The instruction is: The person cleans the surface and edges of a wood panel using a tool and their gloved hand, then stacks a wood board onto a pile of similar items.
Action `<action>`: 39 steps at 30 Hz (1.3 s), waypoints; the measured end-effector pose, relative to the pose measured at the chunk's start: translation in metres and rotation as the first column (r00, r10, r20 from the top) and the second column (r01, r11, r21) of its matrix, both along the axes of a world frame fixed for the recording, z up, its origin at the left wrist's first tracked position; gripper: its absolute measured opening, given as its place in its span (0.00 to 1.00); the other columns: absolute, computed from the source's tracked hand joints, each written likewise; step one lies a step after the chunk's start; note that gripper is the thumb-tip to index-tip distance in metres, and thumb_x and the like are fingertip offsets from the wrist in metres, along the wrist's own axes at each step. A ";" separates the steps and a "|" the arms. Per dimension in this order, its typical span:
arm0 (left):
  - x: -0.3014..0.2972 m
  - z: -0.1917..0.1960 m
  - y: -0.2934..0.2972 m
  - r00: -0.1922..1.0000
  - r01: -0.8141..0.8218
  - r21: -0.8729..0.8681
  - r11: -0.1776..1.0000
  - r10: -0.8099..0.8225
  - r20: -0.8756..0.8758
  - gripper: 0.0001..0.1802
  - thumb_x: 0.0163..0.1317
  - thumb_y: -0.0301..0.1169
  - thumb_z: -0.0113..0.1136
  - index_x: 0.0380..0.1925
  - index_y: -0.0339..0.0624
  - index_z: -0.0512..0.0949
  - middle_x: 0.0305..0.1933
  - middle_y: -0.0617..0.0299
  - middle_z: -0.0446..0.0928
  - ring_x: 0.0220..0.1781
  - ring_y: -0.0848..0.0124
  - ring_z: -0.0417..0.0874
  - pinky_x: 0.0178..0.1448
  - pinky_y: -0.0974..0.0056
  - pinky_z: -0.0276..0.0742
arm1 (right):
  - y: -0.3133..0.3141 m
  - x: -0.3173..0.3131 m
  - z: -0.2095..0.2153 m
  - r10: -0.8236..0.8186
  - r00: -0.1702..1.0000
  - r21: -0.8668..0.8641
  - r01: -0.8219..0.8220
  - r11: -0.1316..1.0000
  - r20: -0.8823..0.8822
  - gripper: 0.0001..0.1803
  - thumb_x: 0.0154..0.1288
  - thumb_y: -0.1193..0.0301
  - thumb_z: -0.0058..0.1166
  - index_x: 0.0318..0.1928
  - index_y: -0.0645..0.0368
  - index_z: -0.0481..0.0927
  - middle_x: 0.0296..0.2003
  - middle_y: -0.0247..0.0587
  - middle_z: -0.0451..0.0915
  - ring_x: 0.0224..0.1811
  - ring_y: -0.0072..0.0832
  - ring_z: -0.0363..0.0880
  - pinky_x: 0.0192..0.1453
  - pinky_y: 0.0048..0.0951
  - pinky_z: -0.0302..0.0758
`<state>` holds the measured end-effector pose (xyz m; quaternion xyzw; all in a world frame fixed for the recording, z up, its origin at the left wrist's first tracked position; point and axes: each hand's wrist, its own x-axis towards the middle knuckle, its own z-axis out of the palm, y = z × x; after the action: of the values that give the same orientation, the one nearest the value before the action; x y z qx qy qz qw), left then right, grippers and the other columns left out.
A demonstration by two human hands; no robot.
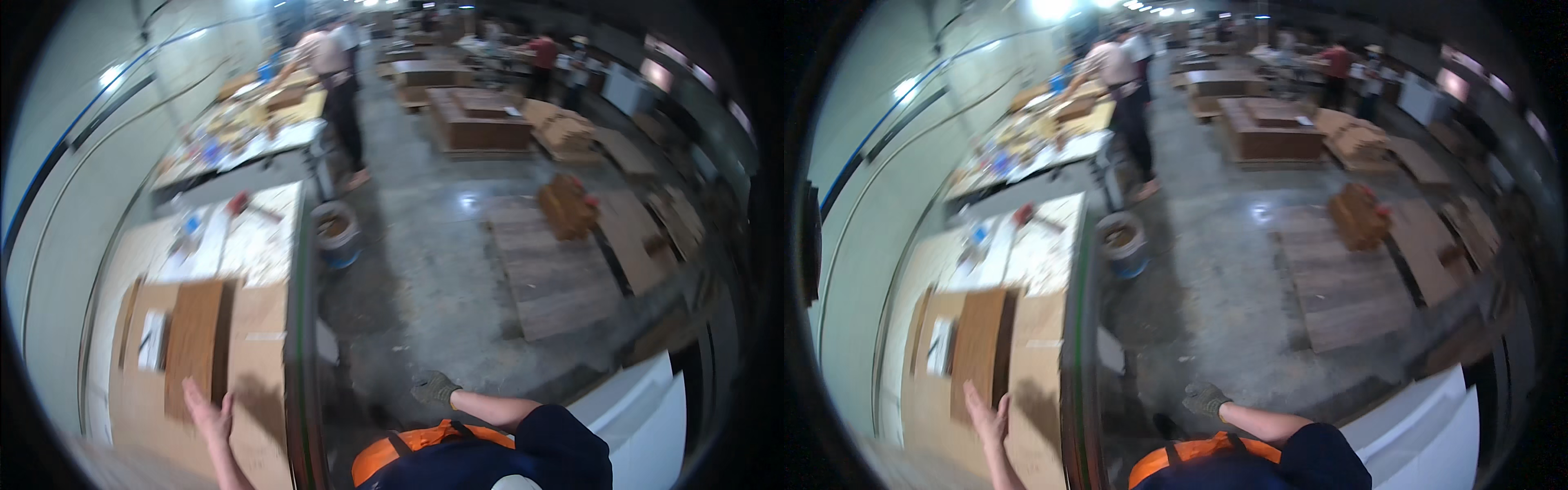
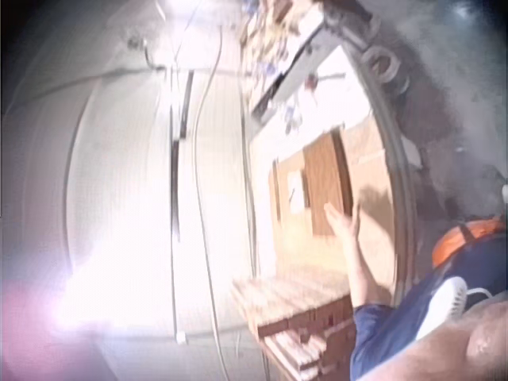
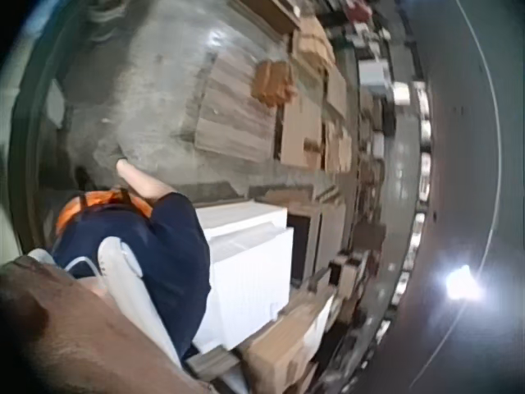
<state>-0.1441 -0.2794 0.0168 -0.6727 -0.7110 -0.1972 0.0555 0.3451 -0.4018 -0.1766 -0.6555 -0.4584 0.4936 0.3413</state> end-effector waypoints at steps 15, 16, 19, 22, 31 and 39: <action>-0.018 -0.065 0.109 0.918 -0.248 -0.354 0.902 0.102 -0.384 0.58 0.58 0.67 0.52 0.70 0.26 0.51 0.76 0.37 0.48 0.77 0.40 0.49 0.76 0.41 0.46 | -0.013 0.153 -0.083 0.828 0.281 -0.783 -0.282 0.554 0.485 0.14 0.55 0.71 0.59 0.43 0.56 0.85 0.44 0.50 0.82 0.47 0.48 0.81 0.48 0.49 0.77; -0.019 -0.066 0.109 0.912 -0.242 -0.330 0.912 0.097 -0.399 0.57 0.58 0.67 0.51 0.70 0.26 0.52 0.76 0.37 0.49 0.76 0.40 0.50 0.76 0.40 0.47 | -0.007 0.151 -0.086 0.823 0.292 -0.775 -0.290 0.562 0.487 0.14 0.53 0.74 0.60 0.43 0.60 0.85 0.43 0.53 0.83 0.45 0.48 0.82 0.46 0.48 0.77; -0.042 -0.087 0.101 0.864 -0.211 -0.139 0.968 0.118 -0.490 0.54 0.61 0.66 0.49 0.69 0.26 0.55 0.74 0.35 0.54 0.74 0.39 0.56 0.72 0.40 0.56 | 0.053 0.130 -0.071 0.890 0.204 -0.800 -0.390 0.455 0.407 0.18 0.54 0.77 0.59 0.47 0.59 0.83 0.47 0.53 0.81 0.47 0.48 0.81 0.48 0.47 0.76; -0.021 -0.084 0.102 0.867 -0.157 -0.157 0.975 0.060 -0.495 0.52 0.63 0.64 0.48 0.69 0.27 0.56 0.73 0.36 0.56 0.73 0.39 0.58 0.71 0.39 0.60 | 0.091 0.148 -0.098 0.899 0.185 -0.808 -0.394 0.439 0.398 0.16 0.61 0.68 0.57 0.50 0.55 0.82 0.52 0.48 0.79 0.52 0.47 0.78 0.51 0.48 0.75; -0.012 -0.069 0.090 0.877 -0.258 -0.206 0.944 0.140 -0.459 0.53 0.61 0.64 0.51 0.69 0.26 0.55 0.73 0.35 0.55 0.73 0.35 0.55 0.72 0.39 0.57 | 0.167 0.127 -0.034 0.377 0.765 -0.433 -0.142 0.890 0.523 0.25 0.60 0.52 0.49 0.44 0.61 0.83 0.50 0.50 0.81 0.51 0.50 0.78 0.55 0.44 0.73; -0.012 -0.069 0.096 0.887 -0.261 -0.136 0.956 0.182 -0.425 0.55 0.54 0.66 0.57 0.67 0.31 0.58 0.62 0.34 0.67 0.60 0.38 0.70 0.62 0.40 0.68 | 0.114 0.143 -0.063 0.308 0.839 -0.672 0.090 0.735 0.449 0.19 0.57 0.57 0.55 0.34 0.62 0.86 0.35 0.55 0.84 0.38 0.47 0.82 0.45 0.44 0.75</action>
<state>-0.1563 -0.1837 -0.0526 -0.6152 -0.7715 0.0236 0.1607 0.4876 -0.2874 -0.2399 -0.8141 -0.3654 0.4425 -0.0891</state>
